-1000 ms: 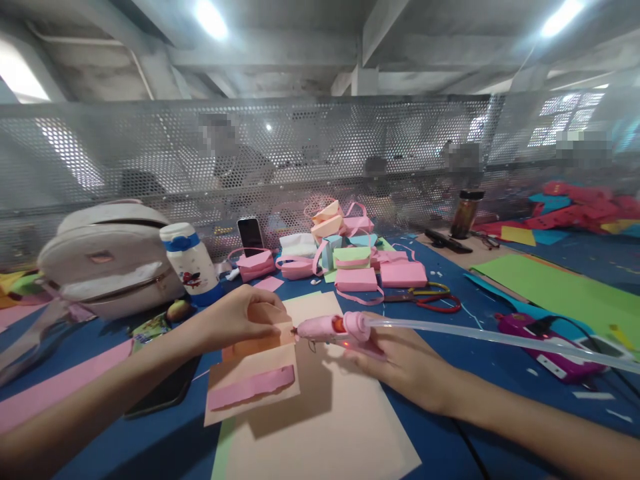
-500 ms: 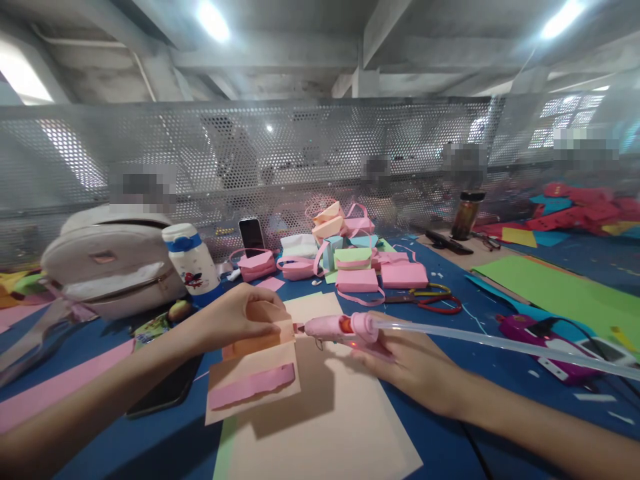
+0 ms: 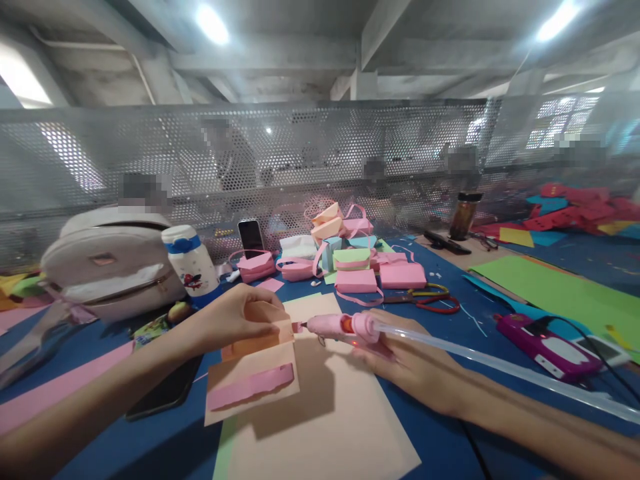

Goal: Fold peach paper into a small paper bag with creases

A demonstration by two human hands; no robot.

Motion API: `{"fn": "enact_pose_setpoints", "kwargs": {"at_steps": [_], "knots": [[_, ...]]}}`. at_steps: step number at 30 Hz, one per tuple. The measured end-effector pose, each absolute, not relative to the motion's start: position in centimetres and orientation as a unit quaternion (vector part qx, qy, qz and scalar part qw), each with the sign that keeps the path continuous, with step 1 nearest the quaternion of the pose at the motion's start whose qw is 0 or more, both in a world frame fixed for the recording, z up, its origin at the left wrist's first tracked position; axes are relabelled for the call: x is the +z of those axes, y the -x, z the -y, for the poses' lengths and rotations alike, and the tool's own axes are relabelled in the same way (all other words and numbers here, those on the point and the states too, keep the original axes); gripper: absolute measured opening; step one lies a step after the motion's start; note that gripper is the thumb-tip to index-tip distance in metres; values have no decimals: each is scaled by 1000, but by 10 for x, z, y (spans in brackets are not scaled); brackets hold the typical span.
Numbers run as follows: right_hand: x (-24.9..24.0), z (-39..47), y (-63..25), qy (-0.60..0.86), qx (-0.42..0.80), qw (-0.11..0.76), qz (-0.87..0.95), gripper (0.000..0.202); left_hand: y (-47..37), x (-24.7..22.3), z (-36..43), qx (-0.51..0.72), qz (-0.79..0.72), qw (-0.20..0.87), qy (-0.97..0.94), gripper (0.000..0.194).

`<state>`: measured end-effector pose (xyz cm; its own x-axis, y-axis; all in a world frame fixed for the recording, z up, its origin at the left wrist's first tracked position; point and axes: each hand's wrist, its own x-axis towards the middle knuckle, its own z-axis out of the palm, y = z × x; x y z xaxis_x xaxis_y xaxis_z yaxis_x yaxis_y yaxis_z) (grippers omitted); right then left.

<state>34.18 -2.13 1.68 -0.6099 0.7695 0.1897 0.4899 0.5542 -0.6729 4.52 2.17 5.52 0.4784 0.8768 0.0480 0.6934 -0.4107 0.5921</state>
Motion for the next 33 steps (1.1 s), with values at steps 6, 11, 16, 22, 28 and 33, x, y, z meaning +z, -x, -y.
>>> {"fn": "enact_pose_setpoints", "kwargs": {"at_steps": [6, 11, 16, 22, 28, 33], "knots": [[12, 23, -342, 385, 319, 248, 830, 48, -44, 58, -22, 179, -488, 248, -818, 22], [0, 19, -348, 410, 279, 231, 837, 45, -42, 56, -23, 179, -491, 248, -816, 22], [-5, 17, -350, 438, 239, 274, 822, 50, -40, 53, -24, 179, -492, 250, -814, 22], [-6, 16, -346, 436, 268, 285, 810, 47, -42, 51, -24, 184, -485, 256, -815, 23], [-14, 13, -346, 445, 299, 298, 790, 47, -43, 50, -23, 186, -485, 261, -814, 21], [-15, 10, -345, 461, 308, 305, 774, 49, -42, 50, -23, 189, -490, 259, -811, 21]]}}
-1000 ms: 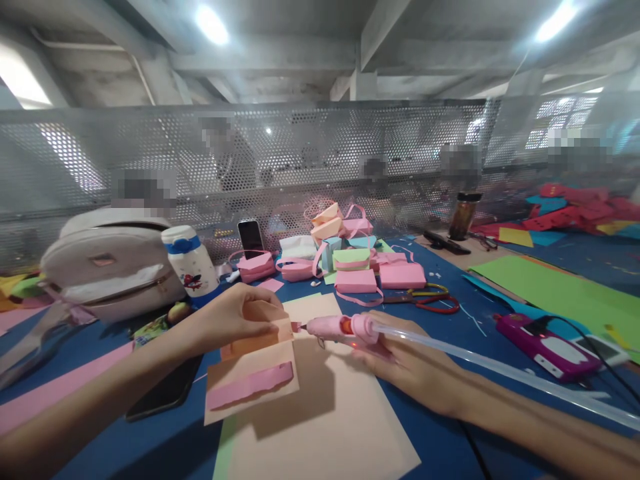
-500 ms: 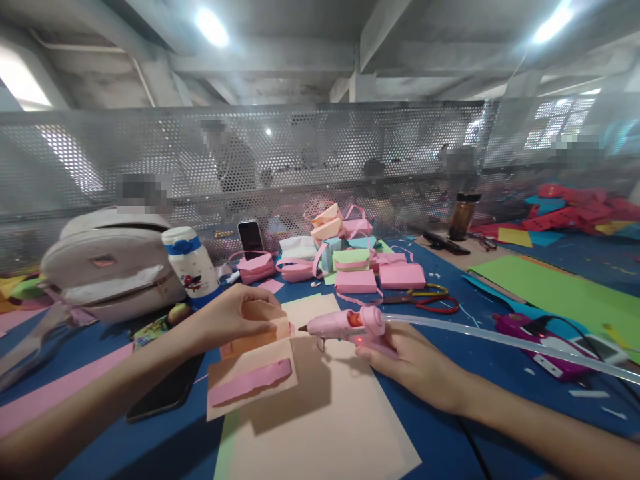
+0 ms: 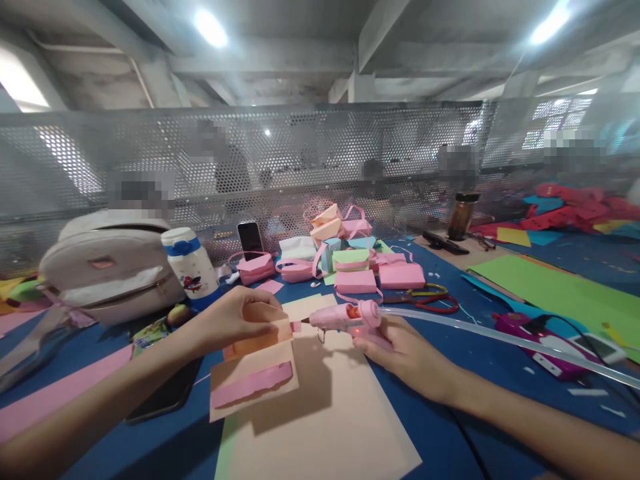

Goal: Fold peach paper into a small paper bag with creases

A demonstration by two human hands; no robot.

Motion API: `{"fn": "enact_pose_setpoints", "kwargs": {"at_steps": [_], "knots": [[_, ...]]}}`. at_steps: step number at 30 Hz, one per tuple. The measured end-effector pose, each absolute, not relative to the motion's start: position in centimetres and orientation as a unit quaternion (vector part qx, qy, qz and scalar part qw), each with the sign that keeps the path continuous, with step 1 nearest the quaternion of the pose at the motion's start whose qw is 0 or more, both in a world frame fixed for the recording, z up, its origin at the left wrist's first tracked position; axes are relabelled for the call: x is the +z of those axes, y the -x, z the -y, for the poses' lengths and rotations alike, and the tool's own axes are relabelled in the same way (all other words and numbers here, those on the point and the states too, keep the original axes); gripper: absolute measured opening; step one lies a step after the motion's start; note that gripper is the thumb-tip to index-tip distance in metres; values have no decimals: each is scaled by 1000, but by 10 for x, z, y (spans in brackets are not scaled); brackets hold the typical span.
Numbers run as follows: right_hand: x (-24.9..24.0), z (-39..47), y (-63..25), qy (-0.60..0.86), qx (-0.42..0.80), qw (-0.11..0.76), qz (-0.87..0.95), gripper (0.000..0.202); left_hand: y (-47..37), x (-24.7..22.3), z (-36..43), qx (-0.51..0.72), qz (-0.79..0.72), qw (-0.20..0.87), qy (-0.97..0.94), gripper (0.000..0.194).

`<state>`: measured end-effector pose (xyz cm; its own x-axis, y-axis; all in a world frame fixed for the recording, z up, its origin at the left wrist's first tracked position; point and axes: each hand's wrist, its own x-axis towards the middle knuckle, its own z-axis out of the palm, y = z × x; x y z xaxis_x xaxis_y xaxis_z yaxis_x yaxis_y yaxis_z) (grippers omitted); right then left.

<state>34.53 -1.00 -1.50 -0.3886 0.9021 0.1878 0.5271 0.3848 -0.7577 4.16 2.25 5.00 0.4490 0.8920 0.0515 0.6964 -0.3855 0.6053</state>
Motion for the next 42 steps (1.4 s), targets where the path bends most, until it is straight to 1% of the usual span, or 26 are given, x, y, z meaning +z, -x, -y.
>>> {"fn": "enact_pose_setpoints", "kwargs": {"at_steps": [4, 7, 10, 13, 17, 23, 27, 32, 36, 38, 40, 42], "knots": [[-15, 5, -347, 483, 341, 315, 742, 55, -40, 49, -22, 190, -497, 260, -806, 20], [-17, -3, -353, 494, 380, 349, 700, 60, -38, 48, -22, 189, -503, 262, -802, 20], [-19, -14, -365, 510, 376, 366, 682, 61, -37, 46, -20, 189, -506, 266, -798, 20], [-22, -21, -380, 541, 350, 347, 682, 54, -37, 44, -18, 189, -505, 273, -797, 19], [-32, -24, -400, 557, 343, 312, 689, 45, -38, 41, -18, 196, -500, 273, -798, 18], [-51, -25, -427, 565, 328, 235, 720, 48, -39, 32, -19, 214, -491, 263, -802, 16], [-58, -23, -431, 571, 277, 214, 742, 43, -41, 28, -18, 221, -492, 255, -802, 17], [-57, -21, -423, 591, 211, 204, 752, 50, -45, 26, -15, 227, -484, 244, -809, 16], [-52, -8, -422, 598, 166, 215, 754, 50, -46, 24, -12, 230, -477, 243, -813, 16], [-48, 9, -422, 619, 113, 205, 750, 50, -46, 23, -11, 232, -473, 247, -813, 16], [-42, 34, -417, 643, 29, 171, 746, 48, -45, 22, -9, 236, -470, 251, -812, 17], [-33, 58, -406, 628, 2, 166, 761, 45, -44, 21, -7, 241, -466, 255, -812, 18]]}}
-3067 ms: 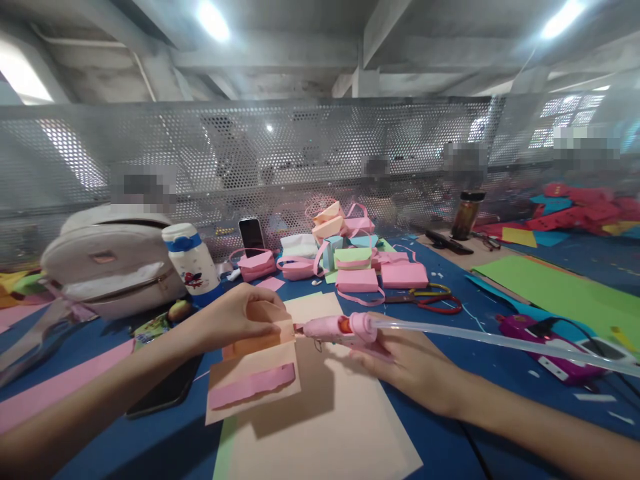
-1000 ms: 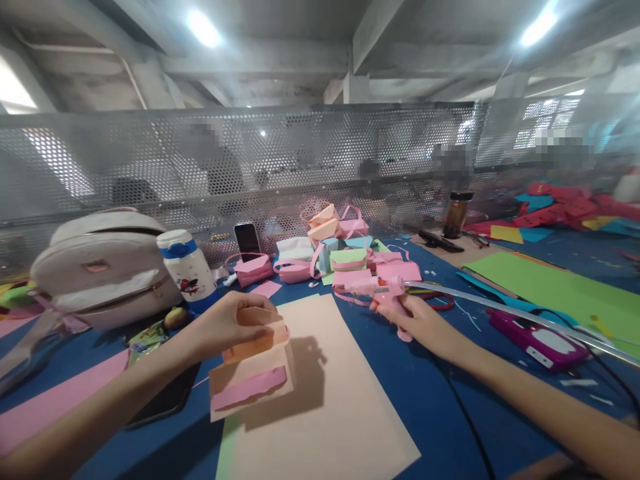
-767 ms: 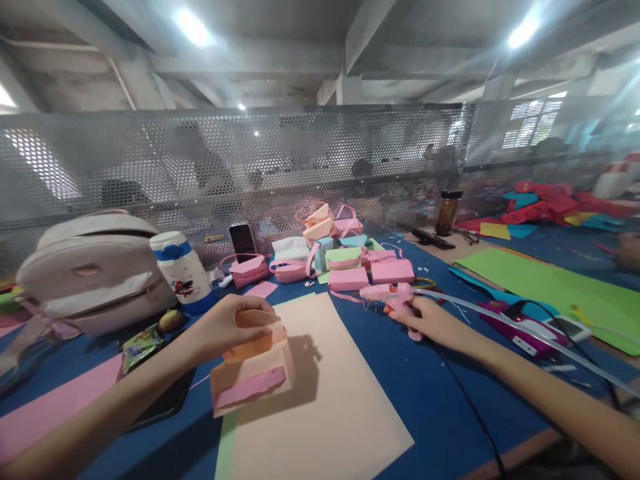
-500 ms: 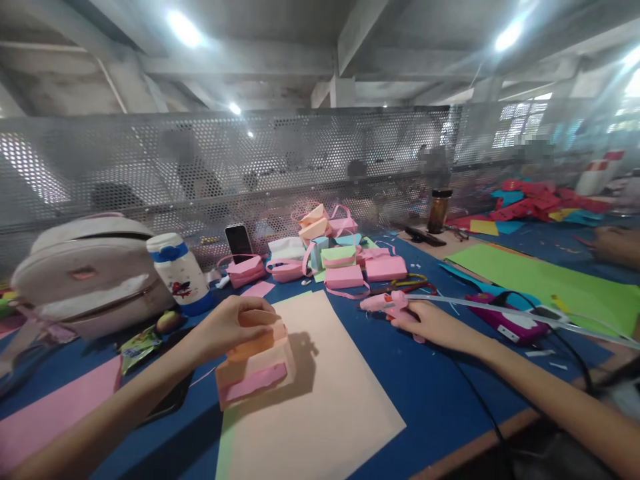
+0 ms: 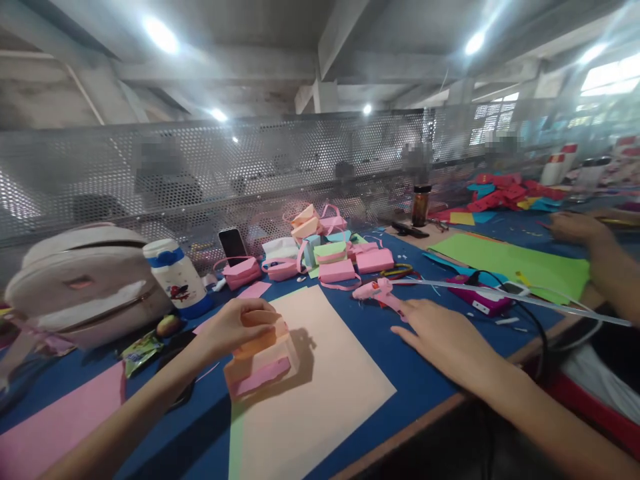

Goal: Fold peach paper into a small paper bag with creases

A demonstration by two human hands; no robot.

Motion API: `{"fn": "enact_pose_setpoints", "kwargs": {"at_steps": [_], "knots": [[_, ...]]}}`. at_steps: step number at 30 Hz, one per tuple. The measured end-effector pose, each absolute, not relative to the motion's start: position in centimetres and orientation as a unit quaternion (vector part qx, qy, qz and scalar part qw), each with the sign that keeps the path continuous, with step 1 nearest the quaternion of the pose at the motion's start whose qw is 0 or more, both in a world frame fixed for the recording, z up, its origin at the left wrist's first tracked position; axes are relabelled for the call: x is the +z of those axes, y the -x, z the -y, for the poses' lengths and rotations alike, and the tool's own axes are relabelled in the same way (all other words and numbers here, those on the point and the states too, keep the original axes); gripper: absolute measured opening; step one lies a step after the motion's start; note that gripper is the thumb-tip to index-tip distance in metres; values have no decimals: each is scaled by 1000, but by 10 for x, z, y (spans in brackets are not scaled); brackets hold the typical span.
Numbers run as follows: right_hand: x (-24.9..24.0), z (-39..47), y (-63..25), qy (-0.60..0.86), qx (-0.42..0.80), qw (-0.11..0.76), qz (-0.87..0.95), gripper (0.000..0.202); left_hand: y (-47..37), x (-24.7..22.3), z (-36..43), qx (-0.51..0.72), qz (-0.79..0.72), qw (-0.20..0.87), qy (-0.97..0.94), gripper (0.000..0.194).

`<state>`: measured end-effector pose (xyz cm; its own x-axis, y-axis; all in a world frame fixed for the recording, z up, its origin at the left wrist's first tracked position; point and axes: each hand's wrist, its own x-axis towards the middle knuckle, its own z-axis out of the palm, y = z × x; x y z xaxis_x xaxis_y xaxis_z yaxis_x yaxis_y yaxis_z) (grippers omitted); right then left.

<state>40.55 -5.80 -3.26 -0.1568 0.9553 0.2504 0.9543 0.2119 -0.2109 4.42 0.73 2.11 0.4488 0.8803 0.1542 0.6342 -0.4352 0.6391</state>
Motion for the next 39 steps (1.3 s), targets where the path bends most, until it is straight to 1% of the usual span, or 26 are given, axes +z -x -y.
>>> {"fn": "enact_pose_setpoints", "kwargs": {"at_steps": [2, 4, 7, 8, 10, 15, 20, 23, 30, 39], "knots": [[-20, 75, -387, 570, 43, 182, 800, 35, -44, 21, -5, 246, -462, 257, -813, 18], [-7, 78, -365, 498, 125, 190, 837, 25, -45, 22, -3, 248, -457, 259, -814, 19], [3, 58, -331, 443, 177, 252, 842, 19, -46, 23, 3, 247, -449, 258, -819, 21], [2, 48, -320, 429, 196, 277, 837, 17, -47, 24, 5, 245, -445, 257, -822, 22], [-7, 27, -300, 395, 288, 323, 810, 13, -47, 24, 8, 242, -438, 253, -828, 21], [-40, -2, -259, 372, 361, 357, 777, 11, -46, 19, 12, 239, -443, 219, -836, 24], [-53, -2, -246, 365, 392, 403, 742, 5, -45, 9, 8, 235, -449, 199, -839, 25], [-50, 1, -250, 362, 392, 421, 734, 7, -44, 5, 7, 232, -455, 200, -836, 26], [-47, 6, -254, 360, 390, 427, 732, 3, -43, 5, 9, 229, -461, 213, -831, 27], [-52, 4, -253, 354, 408, 427, 725, 6, -44, 8, 11, 239, -453, 244, -824, 23]]}}
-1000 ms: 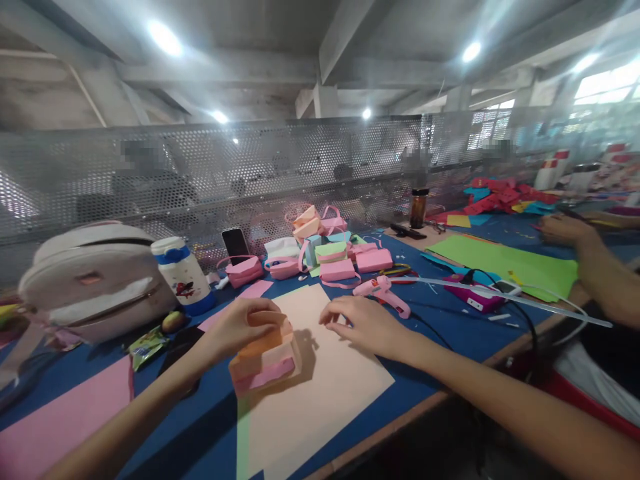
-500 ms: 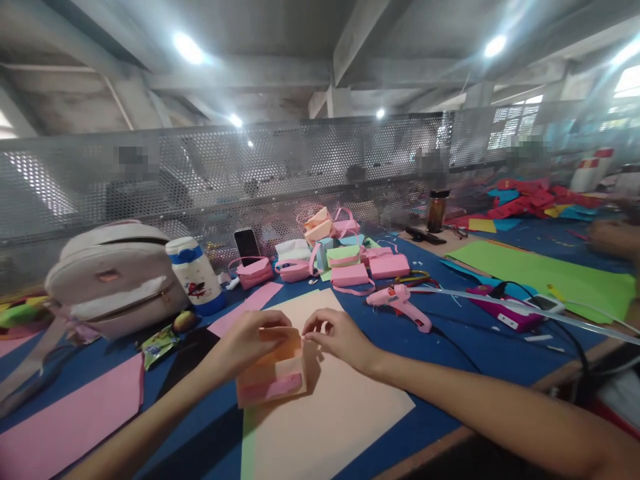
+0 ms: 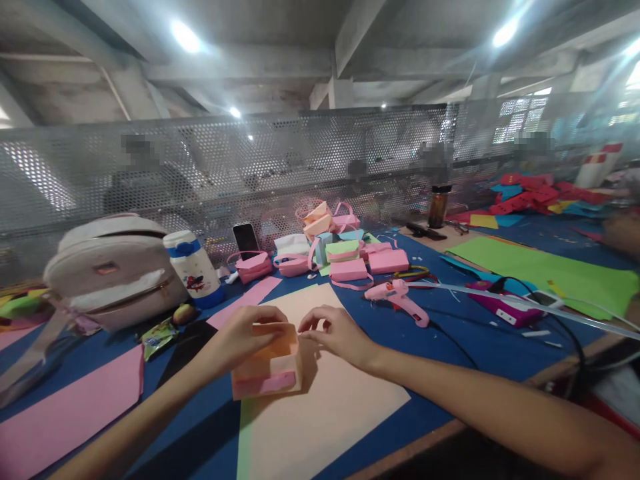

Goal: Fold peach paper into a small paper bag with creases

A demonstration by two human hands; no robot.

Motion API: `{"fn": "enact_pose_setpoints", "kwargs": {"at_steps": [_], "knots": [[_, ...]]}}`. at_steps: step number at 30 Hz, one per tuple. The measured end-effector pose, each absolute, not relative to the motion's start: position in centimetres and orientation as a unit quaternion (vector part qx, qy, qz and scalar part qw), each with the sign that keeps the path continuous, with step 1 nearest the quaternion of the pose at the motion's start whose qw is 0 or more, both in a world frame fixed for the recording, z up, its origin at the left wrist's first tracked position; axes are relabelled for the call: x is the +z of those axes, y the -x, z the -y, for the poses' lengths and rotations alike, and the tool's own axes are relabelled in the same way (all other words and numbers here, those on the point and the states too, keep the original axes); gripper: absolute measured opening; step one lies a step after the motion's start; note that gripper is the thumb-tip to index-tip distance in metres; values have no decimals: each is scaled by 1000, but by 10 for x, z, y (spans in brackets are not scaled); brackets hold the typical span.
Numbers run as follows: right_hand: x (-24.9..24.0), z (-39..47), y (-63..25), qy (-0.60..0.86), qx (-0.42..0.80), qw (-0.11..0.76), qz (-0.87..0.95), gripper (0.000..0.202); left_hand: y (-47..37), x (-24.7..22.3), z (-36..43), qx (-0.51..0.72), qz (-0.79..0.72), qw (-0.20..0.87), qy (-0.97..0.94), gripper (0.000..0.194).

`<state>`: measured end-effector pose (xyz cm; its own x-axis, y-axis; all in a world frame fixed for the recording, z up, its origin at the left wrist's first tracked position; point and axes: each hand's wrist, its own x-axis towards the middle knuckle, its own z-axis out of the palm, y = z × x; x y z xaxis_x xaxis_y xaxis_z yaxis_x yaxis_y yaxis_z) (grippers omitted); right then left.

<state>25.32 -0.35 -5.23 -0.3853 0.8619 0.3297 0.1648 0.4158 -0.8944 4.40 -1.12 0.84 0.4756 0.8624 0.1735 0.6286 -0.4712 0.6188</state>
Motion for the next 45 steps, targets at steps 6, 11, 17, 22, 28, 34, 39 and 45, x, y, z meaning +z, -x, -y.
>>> {"fn": "enact_pose_setpoints", "kwargs": {"at_steps": [6, 11, 17, 22, 28, 34, 39, 45], "knots": [[-57, 3, -254, 344, 449, 419, 710, 17, -38, 13, 6, 244, -455, 298, -803, 17], [-58, 6, -254, 341, 457, 425, 703, 24, -34, 13, 2, 247, -468, 326, -784, 14], [-51, 8, -257, 311, 384, 446, 746, 19, -35, 10, 2, 245, -465, 324, -786, 13], [-49, 8, -258, 279, 334, 455, 777, 19, -35, 7, 1, 245, -465, 316, -790, 14], [-50, 9, -258, 259, 318, 455, 790, 18, -36, 9, 2, 242, -462, 308, -795, 14], [-52, 7, -257, 290, 303, 459, 783, 14, -37, 12, 4, 239, -462, 306, -797, 15], [-55, 7, -257, 264, 299, 465, 791, 19, -37, 11, 3, 241, -462, 307, -797, 15], [-52, 9, -259, 248, 208, 457, 829, 18, -37, 9, 3, 247, -467, 301, -794, 15]]}}
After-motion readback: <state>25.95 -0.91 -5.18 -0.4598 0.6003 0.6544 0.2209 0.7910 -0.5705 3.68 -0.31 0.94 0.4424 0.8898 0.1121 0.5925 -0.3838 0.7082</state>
